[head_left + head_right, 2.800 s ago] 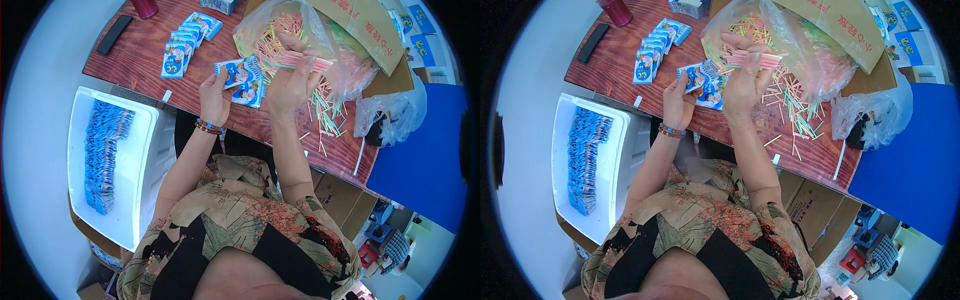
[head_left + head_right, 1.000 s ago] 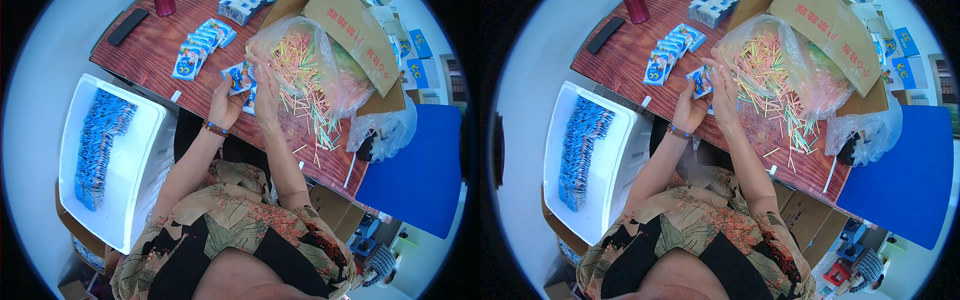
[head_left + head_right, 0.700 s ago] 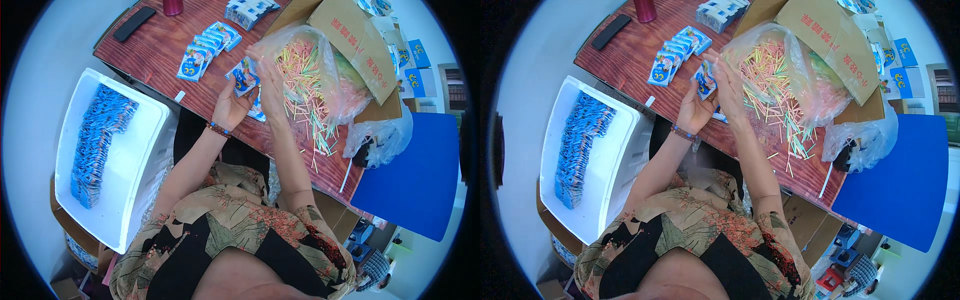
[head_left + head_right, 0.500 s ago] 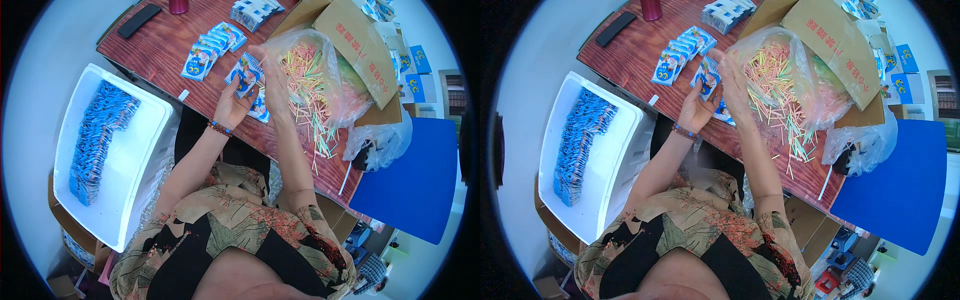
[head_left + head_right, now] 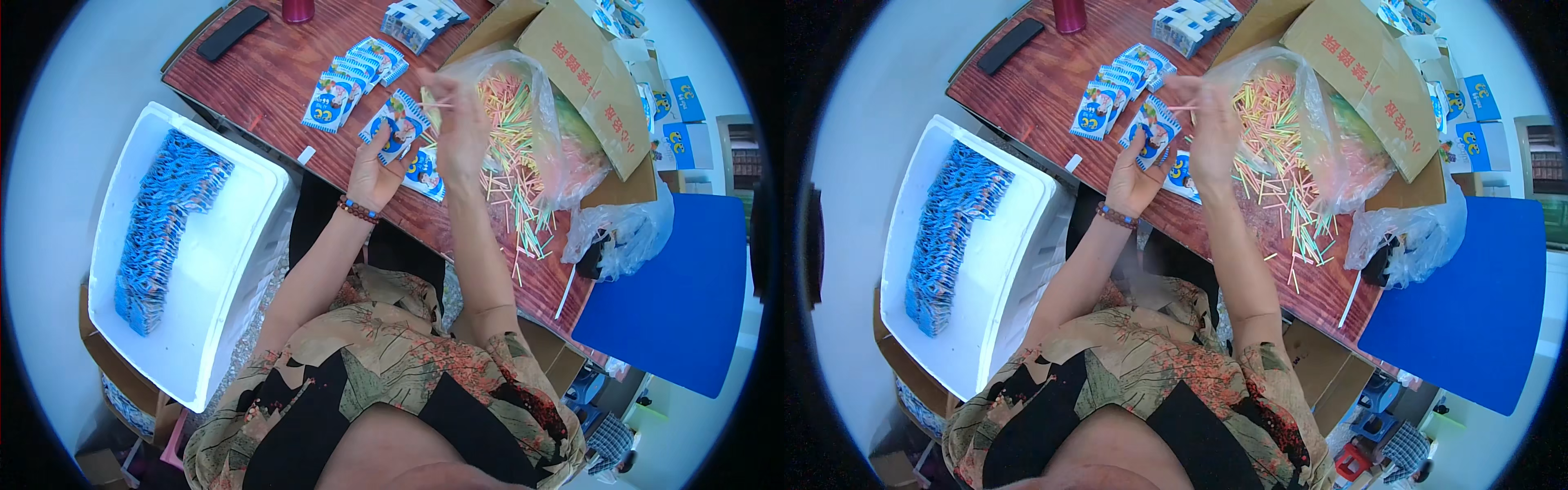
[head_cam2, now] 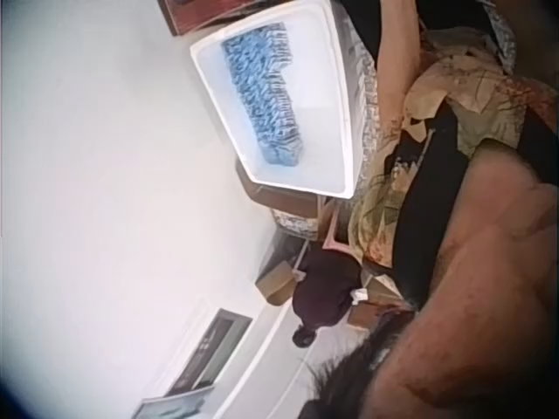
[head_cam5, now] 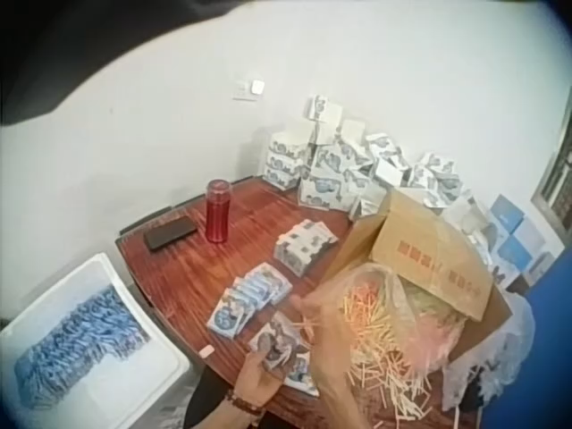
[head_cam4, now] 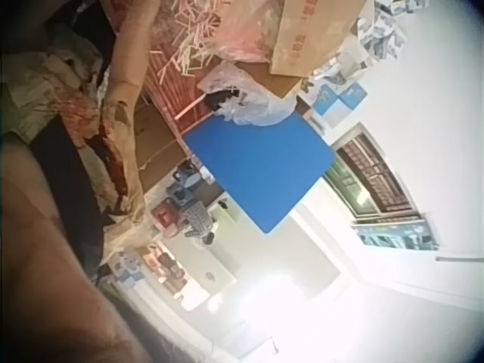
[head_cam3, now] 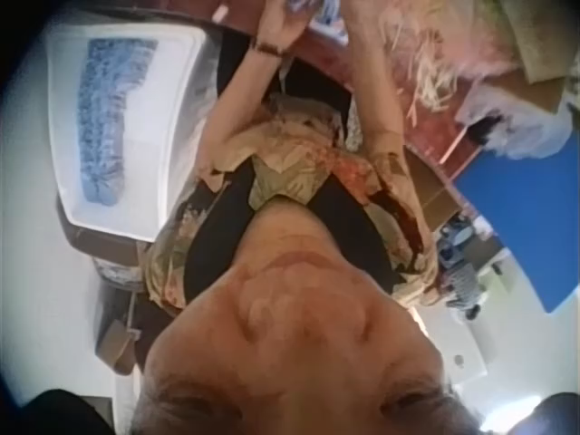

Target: Assembling wooden sticks into small blue packets and organizing them into a container.

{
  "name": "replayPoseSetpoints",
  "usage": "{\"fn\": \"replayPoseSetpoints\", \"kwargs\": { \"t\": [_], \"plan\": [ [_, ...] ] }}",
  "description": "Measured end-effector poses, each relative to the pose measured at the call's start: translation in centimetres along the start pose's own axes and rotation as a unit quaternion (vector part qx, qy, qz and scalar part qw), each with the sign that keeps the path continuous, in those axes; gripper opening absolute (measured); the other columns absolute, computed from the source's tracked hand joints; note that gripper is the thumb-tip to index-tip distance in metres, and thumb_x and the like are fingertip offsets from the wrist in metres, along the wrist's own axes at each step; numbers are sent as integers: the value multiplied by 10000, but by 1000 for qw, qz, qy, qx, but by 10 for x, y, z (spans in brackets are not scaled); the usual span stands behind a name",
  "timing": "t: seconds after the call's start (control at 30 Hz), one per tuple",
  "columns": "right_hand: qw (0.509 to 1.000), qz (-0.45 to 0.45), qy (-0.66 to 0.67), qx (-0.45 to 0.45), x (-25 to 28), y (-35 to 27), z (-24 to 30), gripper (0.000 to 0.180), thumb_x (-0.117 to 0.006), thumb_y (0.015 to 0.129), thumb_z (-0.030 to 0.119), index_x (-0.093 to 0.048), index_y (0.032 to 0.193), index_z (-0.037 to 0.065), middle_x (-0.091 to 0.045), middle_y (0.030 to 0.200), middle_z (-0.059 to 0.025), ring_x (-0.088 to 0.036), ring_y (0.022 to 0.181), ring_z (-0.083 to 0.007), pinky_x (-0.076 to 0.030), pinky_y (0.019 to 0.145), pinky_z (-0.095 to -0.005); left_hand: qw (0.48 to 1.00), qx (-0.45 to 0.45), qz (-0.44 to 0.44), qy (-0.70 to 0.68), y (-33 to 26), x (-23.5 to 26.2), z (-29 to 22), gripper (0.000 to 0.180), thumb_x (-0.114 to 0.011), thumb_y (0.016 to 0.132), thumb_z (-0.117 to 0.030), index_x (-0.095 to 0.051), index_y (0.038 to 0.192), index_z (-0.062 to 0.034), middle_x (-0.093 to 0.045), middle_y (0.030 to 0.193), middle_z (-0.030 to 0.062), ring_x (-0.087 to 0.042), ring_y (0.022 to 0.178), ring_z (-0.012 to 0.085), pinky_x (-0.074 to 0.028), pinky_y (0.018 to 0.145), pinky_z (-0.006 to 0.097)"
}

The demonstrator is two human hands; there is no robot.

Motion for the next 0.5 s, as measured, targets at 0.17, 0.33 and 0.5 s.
{"fn": "replayPoseSetpoints", "kwargs": {
  "t": [0.17, 0.33, 0.5],
  "plan": [
    [990, -88, 93, -62, 30, -3, -13, 266, -446, 981, 238, -601, 1008, 23, -527, 724, -9, -499, 669, -93, -391, 628, -247, 991, -101, -66, 64, -1, 14, -19, 174, -622, 885, -113, -581, 1044, -57, -652, 1021, 66, -649, 902, 183, -540, 814, 341],
    [983, -101, 79, -135, 12, -15, -44, 197, -494, 967, 216, -605, 992, 54, -368, 562, 76, -306, 467, -16, -230, 419, -184, 989, -116, -58, 71, -6, 10, -27, 198, -617, 887, -110, -571, 1071, -54, -643, 1049, 73, -637, 961, 202, -539, 827, 358],
    [978, -71, 166, -108, 9, -1, -31, 221, -465, 981, 211, -566, 864, 53, -362, 530, 62, -276, 428, -14, -220, 390, -193, 991, -104, -38, 73, -7, 10, -29, 243, -628, 888, -158, -561, 1094, -48, -634, 1076, 80, -626, 987, 208, -530, 849, 366]
  ]
}}
Point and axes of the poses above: each hand's wrist, its own y-axis towards the middle knuckle, its own x-axis out of the back of the hand, z = x × y, the point moved 7 cm from there along y, towards the middle knuckle
